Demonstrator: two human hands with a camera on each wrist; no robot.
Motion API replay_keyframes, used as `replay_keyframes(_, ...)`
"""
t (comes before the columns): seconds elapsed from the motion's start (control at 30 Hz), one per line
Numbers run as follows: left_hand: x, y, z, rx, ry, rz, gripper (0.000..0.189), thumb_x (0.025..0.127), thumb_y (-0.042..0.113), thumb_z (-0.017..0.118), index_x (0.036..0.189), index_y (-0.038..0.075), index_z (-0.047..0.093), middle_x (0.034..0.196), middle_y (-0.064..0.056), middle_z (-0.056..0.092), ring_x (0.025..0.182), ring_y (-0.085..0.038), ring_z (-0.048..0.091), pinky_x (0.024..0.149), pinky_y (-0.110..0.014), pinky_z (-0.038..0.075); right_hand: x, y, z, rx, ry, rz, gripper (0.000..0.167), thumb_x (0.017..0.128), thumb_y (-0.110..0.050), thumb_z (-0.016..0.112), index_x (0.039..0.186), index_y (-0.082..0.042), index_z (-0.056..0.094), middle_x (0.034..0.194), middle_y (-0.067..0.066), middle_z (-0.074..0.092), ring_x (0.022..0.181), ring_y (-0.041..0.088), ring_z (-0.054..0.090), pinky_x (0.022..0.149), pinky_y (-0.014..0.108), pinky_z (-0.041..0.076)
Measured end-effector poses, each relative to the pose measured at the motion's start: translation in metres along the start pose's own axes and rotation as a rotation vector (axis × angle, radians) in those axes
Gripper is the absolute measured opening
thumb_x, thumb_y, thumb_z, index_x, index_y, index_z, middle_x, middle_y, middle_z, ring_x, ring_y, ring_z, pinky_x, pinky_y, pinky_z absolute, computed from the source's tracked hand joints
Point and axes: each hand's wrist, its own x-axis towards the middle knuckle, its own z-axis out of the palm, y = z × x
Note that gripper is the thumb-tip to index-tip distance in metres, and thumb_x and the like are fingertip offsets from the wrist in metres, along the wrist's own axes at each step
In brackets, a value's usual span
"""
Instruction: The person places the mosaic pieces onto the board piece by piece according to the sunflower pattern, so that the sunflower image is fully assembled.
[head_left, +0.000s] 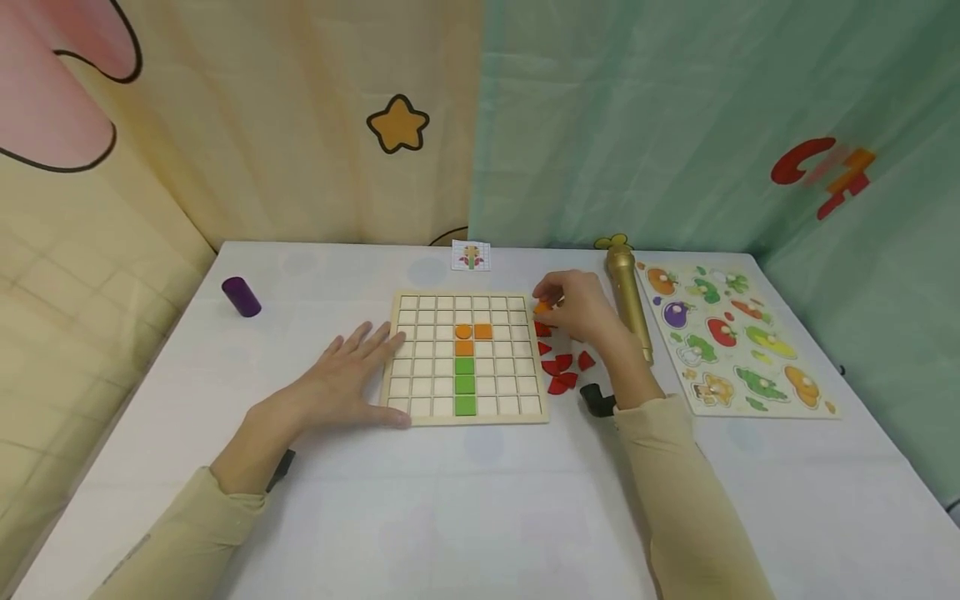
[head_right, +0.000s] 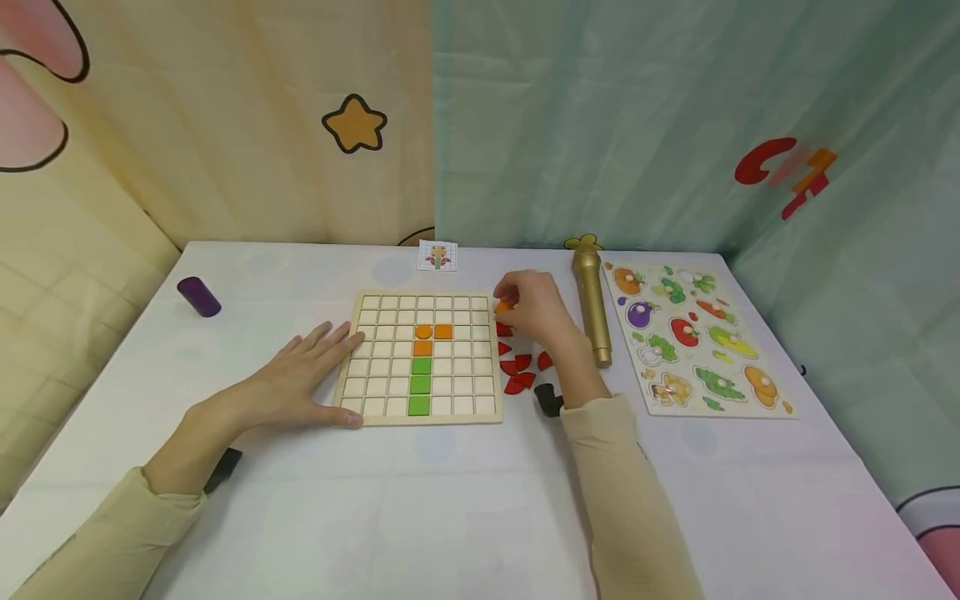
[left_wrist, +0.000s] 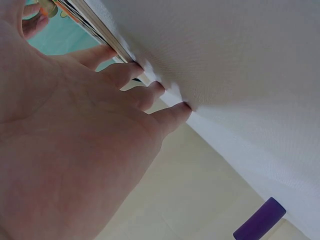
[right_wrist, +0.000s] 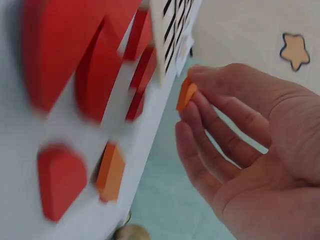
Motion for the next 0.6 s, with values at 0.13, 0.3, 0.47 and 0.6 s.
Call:
replay_keyframes(0.13,0.000,0.000,0.002,0.000,-0.001,-0.002,0.123,0.078,0.072,0.080,0.168,0.009,0.025,0.176,-0.020,0.014,0.162,-0.048,0.006,0.127,-0.071,0.007,0.002,-0.023,0.016,0.051,-0.037,-0.103,0.028,0.088,-0.004,0.083,0.114,-0.001,0.076,0.107,0.012,0.075,0.103,0.030,0.068,0.100,0.044,0.058)
replay_keyframes(0.3,0.001,0.000,0.002,0.004,0.001,-0.001,0.123,0.078,0.072,0.080,0.168,0.009,0.025,0.176,-0.020,0.015,0.162,-0.048,0.007,0.127,-0.072,0.008,0.008,-0.047,0.036,0.036,-0.107,-0.198,0.024,0.088,-0.003,0.082,0.111,-0.003,0.077,0.106,0.008,0.076,0.101,0.026,0.068,0.099,0.040,0.058)
replay_keyframes(0.47,0.000,0.000,0.001,-0.002,-0.006,0.000,0.123,0.078,0.073,0.079,0.168,0.010,0.024,0.176,-0.020,0.014,0.162,-0.047,0.006,0.127,-0.071,0.008,0.016,-0.066,0.050,-0.009,-0.154,-0.265,0.017,0.089,-0.006,0.083,0.106,-0.005,0.077,0.100,0.005,0.076,0.096,0.022,0.067,0.094,0.035,0.058)
replay_keyframes(0.6,0.000,-0.001,0.001,0.001,-0.008,0.001,0.124,0.078,0.075,0.078,0.169,0.010,0.023,0.176,-0.019,0.013,0.162,-0.047,0.006,0.128,-0.071,0.008,0.021,-0.081,0.057,-0.011,-0.181,-0.285,0.013,0.091,-0.007,0.082,0.103,-0.006,0.078,0.098,0.004,0.077,0.095,0.021,0.067,0.091,0.033,0.059)
